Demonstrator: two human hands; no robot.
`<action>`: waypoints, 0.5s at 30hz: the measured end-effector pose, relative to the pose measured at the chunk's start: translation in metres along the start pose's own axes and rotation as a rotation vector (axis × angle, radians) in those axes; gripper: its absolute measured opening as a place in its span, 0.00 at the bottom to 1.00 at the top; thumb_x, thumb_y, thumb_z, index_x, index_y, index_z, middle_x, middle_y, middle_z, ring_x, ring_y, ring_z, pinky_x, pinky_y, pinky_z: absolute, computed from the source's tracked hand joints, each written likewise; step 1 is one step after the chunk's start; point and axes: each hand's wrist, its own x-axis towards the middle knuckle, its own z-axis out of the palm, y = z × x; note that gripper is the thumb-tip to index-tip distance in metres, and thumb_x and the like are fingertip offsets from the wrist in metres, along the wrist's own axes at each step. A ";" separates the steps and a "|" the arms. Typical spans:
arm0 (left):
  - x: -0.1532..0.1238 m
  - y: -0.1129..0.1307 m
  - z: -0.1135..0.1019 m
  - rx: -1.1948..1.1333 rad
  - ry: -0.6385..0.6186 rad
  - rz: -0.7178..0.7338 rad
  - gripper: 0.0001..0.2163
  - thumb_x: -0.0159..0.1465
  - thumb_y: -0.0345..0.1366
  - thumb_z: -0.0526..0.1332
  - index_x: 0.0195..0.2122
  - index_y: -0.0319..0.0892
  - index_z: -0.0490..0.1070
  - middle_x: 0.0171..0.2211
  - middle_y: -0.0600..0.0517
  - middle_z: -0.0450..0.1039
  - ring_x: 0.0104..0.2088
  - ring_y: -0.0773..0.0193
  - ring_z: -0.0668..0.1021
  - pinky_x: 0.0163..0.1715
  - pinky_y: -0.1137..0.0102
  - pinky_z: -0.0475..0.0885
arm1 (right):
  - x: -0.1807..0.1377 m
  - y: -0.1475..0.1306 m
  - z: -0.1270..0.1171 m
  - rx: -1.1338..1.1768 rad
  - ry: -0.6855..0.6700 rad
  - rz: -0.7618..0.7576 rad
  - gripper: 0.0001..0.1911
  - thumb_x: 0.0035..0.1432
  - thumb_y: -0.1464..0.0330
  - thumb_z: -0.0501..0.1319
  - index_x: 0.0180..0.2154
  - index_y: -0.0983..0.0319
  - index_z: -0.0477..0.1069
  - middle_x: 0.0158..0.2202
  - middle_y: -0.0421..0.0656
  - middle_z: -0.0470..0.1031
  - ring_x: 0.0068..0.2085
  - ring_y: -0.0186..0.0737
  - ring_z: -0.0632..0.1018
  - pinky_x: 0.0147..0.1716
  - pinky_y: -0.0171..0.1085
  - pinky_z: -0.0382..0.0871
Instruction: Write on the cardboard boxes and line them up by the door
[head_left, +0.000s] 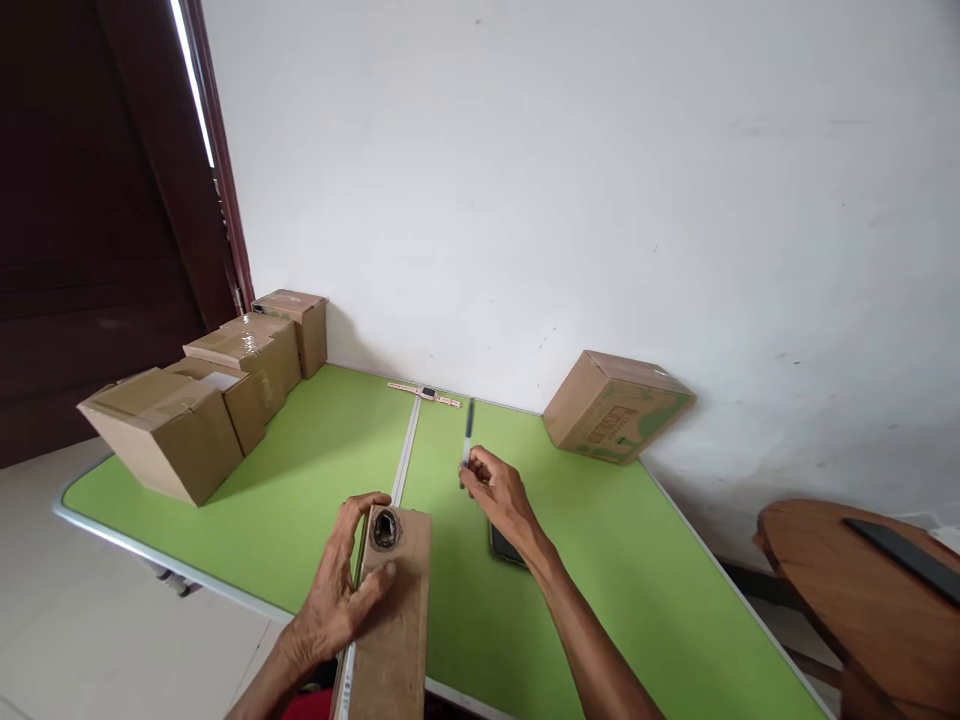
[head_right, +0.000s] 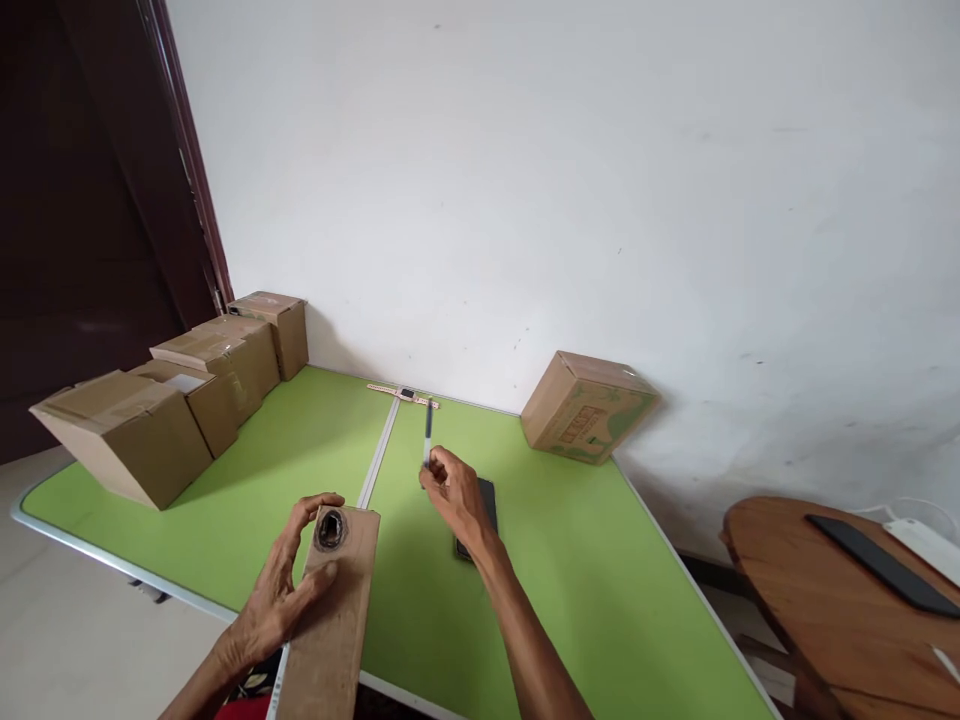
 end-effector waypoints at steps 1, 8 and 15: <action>0.000 0.000 0.001 0.004 -0.006 0.006 0.23 0.71 0.47 0.59 0.65 0.49 0.63 0.63 0.42 0.67 0.66 0.42 0.70 0.67 0.46 0.63 | -0.011 -0.011 -0.008 0.137 -0.002 -0.031 0.17 0.76 0.59 0.49 0.45 0.61 0.71 0.34 0.42 0.76 0.33 0.40 0.78 0.33 0.38 0.75; 0.001 0.006 0.007 0.029 -0.021 0.014 0.22 0.72 0.45 0.59 0.65 0.50 0.62 0.64 0.43 0.66 0.66 0.42 0.69 0.67 0.45 0.61 | -0.073 -0.087 -0.033 1.039 -0.158 -0.132 0.15 0.69 0.55 0.65 0.42 0.61 0.78 0.35 0.41 0.75 0.32 0.36 0.78 0.27 0.33 0.69; 0.001 0.010 0.006 0.059 0.011 0.009 0.22 0.71 0.46 0.59 0.64 0.49 0.63 0.62 0.42 0.68 0.63 0.41 0.71 0.64 0.46 0.65 | -0.095 -0.093 -0.034 1.068 -0.072 0.039 0.35 0.68 0.54 0.67 0.70 0.53 0.61 0.29 0.35 0.73 0.23 0.30 0.70 0.20 0.29 0.62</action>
